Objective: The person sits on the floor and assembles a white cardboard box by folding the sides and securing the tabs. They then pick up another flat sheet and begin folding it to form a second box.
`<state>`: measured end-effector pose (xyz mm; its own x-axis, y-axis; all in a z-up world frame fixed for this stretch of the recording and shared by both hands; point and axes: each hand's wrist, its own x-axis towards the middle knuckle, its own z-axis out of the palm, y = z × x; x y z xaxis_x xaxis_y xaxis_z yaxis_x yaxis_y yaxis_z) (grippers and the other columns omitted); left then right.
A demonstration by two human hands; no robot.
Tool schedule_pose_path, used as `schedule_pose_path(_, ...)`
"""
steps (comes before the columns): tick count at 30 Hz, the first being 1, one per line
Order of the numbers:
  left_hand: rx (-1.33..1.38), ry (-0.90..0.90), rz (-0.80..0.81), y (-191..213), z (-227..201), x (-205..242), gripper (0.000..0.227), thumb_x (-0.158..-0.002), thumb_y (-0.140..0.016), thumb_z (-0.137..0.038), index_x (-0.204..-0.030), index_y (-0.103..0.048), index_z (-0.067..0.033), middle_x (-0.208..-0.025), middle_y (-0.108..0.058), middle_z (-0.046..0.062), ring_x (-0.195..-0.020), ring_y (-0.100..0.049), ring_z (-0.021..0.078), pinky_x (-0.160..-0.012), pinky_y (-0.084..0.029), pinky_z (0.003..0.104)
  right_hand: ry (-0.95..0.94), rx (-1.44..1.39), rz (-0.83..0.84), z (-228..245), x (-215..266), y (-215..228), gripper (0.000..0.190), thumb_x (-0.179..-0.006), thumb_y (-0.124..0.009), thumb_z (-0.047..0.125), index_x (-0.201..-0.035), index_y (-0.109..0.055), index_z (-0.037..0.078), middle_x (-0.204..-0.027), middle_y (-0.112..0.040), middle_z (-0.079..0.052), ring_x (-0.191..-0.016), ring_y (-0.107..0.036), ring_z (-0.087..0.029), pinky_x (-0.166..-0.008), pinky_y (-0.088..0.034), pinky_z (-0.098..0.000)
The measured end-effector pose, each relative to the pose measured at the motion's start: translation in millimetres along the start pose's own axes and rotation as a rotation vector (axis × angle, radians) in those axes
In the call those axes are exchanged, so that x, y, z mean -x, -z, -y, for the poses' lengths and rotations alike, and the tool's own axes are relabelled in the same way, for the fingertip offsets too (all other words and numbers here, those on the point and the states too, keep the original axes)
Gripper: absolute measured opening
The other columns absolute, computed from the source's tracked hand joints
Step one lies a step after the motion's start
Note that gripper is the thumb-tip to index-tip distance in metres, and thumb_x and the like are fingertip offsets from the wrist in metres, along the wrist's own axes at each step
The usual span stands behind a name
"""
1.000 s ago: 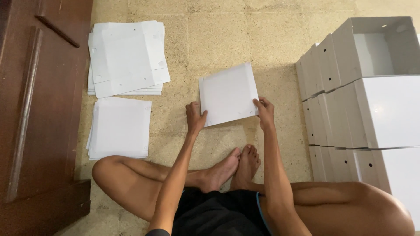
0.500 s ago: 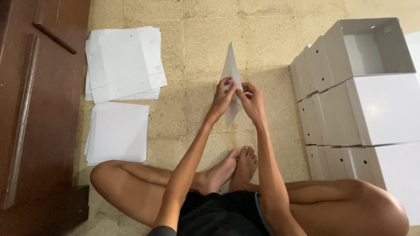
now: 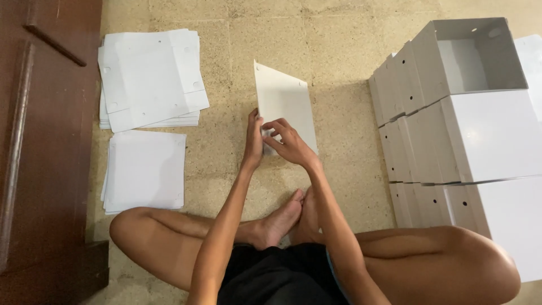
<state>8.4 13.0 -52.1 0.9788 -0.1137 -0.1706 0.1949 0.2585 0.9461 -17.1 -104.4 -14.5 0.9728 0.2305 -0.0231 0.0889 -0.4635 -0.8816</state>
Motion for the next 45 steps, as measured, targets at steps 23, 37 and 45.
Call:
schedule_pose_path(23, -0.101, 0.144, -0.099, 96.9, 125.2, -9.2, 0.066, -0.103, -0.034, -0.040, -0.152, -0.026, 0.0025, -0.158, -0.019, 0.028, -0.147, -0.020, 0.0412, -0.122, -0.016, 0.049, -0.549, -0.113, -0.373, -240.1, 11.0, -7.3, 0.044, -0.089, -0.067, 0.006, -0.132, -0.059, 0.002, -0.105, -0.063, -0.016, -0.094, -0.066, -0.026, -0.080, -0.055, -0.0406)
schedule_pose_path(37, -0.460, 0.077, -0.128, 107.4, 122.1, 24.1, 0.053, -0.102, -0.036, -0.018, -0.151, -0.033, 0.0034, -0.153, -0.033, 0.027, -0.141, -0.033, 0.0402, -0.117, -0.031, 0.050, -0.495, -0.142, -0.406, -264.6, 29.9, -34.7, 0.031, -0.087, -0.061, 0.004, -0.118, -0.066, 0.004, -0.092, -0.062, -0.014, -0.090, -0.062, -0.025, -0.082, -0.054, -0.0421)
schedule_pose_path(45, -0.919, 0.065, -0.085, 127.4, 162.1, 14.6, 0.056, -0.091, -0.056, -0.003, -0.145, -0.044, -0.0033, -0.124, -0.050, 0.015, -0.115, -0.058, 0.0351, -0.092, -0.056, 0.044, -0.481, -0.063, -0.366, -241.2, 33.8, -40.0, 0.036, -0.087, -0.061, 0.002, -0.123, -0.063, 0.000, -0.089, -0.061, -0.016, -0.087, -0.060, -0.024, -0.081, -0.052, -0.0433)
